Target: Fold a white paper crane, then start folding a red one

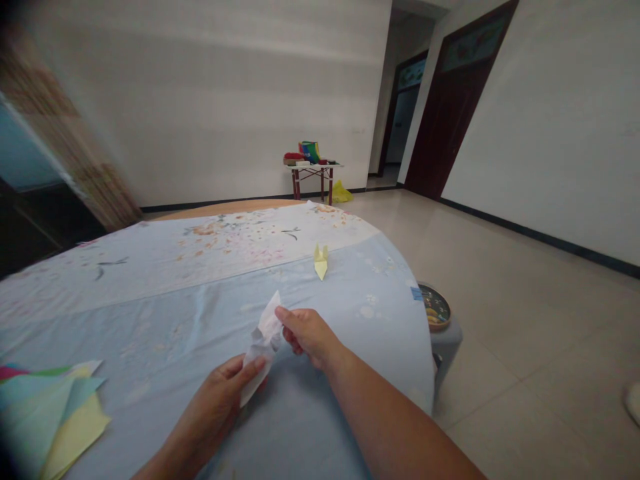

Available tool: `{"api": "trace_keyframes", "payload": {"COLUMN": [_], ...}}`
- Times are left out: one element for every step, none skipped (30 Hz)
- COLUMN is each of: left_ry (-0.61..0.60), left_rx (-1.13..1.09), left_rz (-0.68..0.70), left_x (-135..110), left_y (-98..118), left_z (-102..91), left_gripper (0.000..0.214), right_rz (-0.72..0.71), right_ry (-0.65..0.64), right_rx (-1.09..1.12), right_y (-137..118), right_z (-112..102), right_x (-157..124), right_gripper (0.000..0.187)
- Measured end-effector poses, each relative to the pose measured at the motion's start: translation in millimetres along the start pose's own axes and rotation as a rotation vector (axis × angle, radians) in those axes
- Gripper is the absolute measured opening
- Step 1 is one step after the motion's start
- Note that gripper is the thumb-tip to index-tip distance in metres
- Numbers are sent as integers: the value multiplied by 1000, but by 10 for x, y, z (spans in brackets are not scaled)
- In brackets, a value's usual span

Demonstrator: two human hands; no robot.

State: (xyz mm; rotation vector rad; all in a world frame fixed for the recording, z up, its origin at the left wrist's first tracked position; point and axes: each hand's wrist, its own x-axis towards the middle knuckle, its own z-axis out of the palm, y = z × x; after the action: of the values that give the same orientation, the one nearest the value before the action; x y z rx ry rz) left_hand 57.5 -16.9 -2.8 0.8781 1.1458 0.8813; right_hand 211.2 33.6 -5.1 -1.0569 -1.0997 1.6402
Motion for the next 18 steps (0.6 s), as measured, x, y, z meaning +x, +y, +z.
{"api": "trace_keyframes", "payload": {"left_ry": [-2, -8, -13, -18, -20, -20, -16, -11, -8, -11, -15, -21, -28, -34, -37, -38, -40, -43], "left_rx": [14, 22, 25, 26, 26, 29, 33, 37, 39, 42, 46, 53, 63, 77, 91, 104, 109, 109], "left_rz": [7, 12, 14, 11, 4, -3, -9, -15, -21, -28, -35, -39, -41, -40, -36, -31, -24, -16], "left_x": [-1, -2, -3, -5, -6, -6, -4, 0, 5, 12, 20, 28, 36, 45, 52, 59, 65, 68], "left_y": [2, 5, 9, 12, 13, 12, 9, 2, -7, -18, -30, -42, -54, -65, -74, -83, -89, -93], "left_z": [3, 4, 5, 5, 4, 3, 1, -2, -5, -8, -12, -16, -21, -26, -32, -37, -42, -46], "left_gripper": [35, 35, 36, 36, 37, 37, 38, 39, 40, 42, 43, 44, 44, 44, 44, 44, 45, 45], "right_rz": [11, 20, 27, 34, 40, 46, 52, 58, 61, 63, 62, 60, 58, 57, 55, 55, 54, 49], "right_ry": [-8, -10, -7, -1, 5, 11, 17, 24, 29, 30, 28, 26, 25, 28, 38, 53, 71, 85], "right_rx": [-7, -11, -12, -11, -9, -8, -5, 0, 9, 20, 34, 48, 60, 70, 80, 87, 93, 96], "right_y": [0, 2, 4, 6, 8, 11, 15, 18, 22, 25, 28, 29, 28, 25, 20, 15, 10, 6], "right_z": [7, 13, 18, 21, 24, 24, 23, 22, 19, 15, 11, 7, 4, 3, 4, 7, 13, 19], "right_x": [-5, -10, -13, -15, -15, -14, -12, -9, -6, -3, 0, 3, 5, 6, 6, 5, 3, 1], "right_gripper": [47, 46, 45, 44, 44, 43, 43, 43, 43, 43, 43, 43, 43, 43, 44, 45, 46, 47]}}
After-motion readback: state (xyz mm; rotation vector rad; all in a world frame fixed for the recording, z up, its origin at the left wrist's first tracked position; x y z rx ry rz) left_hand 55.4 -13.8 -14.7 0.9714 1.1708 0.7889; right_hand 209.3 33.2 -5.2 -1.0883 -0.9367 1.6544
